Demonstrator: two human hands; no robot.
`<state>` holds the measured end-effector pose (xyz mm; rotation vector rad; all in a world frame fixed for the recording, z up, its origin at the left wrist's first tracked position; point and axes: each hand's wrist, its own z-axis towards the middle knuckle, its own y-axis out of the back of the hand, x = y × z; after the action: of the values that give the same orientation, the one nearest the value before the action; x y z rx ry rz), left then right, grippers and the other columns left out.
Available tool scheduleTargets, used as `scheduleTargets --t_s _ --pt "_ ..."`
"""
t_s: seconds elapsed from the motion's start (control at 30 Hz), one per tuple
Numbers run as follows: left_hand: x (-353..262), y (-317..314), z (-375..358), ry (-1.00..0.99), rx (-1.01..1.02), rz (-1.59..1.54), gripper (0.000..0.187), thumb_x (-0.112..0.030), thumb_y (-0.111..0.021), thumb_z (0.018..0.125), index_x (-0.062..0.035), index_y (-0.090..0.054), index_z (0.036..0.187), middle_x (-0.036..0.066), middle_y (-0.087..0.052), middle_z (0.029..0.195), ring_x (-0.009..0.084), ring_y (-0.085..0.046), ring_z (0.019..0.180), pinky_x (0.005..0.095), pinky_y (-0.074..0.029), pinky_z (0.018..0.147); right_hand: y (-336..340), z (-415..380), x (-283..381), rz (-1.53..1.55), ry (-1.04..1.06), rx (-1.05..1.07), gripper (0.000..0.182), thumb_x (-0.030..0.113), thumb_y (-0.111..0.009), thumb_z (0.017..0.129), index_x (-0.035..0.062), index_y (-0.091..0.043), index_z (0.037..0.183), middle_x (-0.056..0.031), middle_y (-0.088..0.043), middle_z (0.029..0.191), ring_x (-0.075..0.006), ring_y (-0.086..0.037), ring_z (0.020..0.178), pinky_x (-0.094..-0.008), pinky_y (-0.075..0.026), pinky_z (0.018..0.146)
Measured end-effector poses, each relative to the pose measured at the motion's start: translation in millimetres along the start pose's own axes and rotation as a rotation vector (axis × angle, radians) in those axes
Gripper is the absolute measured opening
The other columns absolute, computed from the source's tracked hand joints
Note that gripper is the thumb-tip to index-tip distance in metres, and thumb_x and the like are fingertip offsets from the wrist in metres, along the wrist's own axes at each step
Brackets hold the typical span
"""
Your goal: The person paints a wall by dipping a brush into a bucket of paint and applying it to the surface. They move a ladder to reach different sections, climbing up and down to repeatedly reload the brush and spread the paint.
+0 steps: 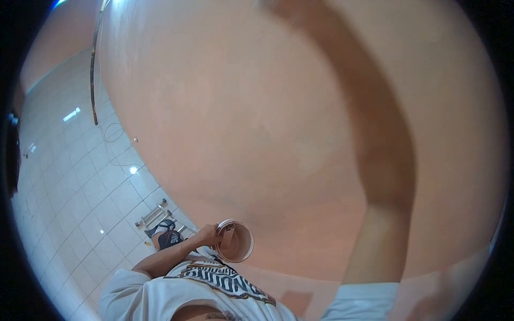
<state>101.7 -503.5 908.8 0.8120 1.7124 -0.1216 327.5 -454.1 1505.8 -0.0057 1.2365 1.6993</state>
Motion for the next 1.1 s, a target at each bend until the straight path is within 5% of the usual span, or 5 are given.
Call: scheduleTargets --t_s 0.37,0.4,0.83,1.03,1.1 --pt "-11 11 -5 0.041 0.035 -0.038 0.031 -0.019 -0.062 0.083 0.0069 -0.061 0.101 0.019 -0.070 0.073 0.0255 -0.072 0.062 0.0367 -0.059 0.055 -258 -83 88 -0.091 0.276 0.165 0.067 0.065 -0.061 0.068 0.0041 -0.076 0.092 -0.0246 -0.067 0.093 -0.0498 -0.062 0.096 -0.0708 -0.046 0.079" --pt "-9 6 -7 0.038 0.025 -0.036 0.030 -0.019 -0.061 0.083 0.0067 -0.061 0.099 0.019 -0.070 0.073 0.0255 -0.072 0.062 0.0367 -0.059 0.055 -192 -106 115 -0.140 0.307 0.338 0.055 0.056 -0.067 0.075 0.0052 -0.074 0.095 -0.0141 -0.069 0.089 -0.0312 -0.068 0.089 -0.0426 -0.056 0.071" --pt "-1 4 2 0.020 0.010 0.048 0.041 -0.030 -0.065 0.077 0.0024 -0.067 0.101 0.025 -0.070 0.086 0.0345 -0.072 0.083 0.0408 -0.058 0.076 184 59 -55 -0.462 -0.195 -0.074 0.019 0.008 -0.051 0.094 -0.0028 -0.065 0.087 -0.0191 -0.067 0.076 -0.0247 -0.063 0.066 -0.0393 -0.054 0.061" --pt "7 -3 9 0.044 0.032 0.098 0.044 -0.035 -0.066 0.076 -0.0013 -0.069 0.105 0.024 -0.071 0.092 0.0351 -0.071 0.090 0.0415 -0.057 0.080 120 36 -175 0.454 -0.011 -0.113 0.010 0.009 -0.058 0.086 0.0064 -0.067 0.083 -0.0120 -0.067 0.074 -0.0231 -0.063 0.063 -0.0374 -0.052 0.060" --pt "8 -1 11 0.074 0.061 0.096 0.043 -0.038 -0.068 0.074 -0.0063 -0.071 0.103 0.022 -0.071 0.093 0.0326 -0.071 0.093 0.0401 -0.056 0.082 79 -11 -102 -0.240 0.223 0.026 0.014 0.007 -0.057 0.083 0.0120 -0.070 0.086 -0.0106 -0.069 0.080 -0.0244 -0.066 0.073 -0.0385 -0.053 0.067"
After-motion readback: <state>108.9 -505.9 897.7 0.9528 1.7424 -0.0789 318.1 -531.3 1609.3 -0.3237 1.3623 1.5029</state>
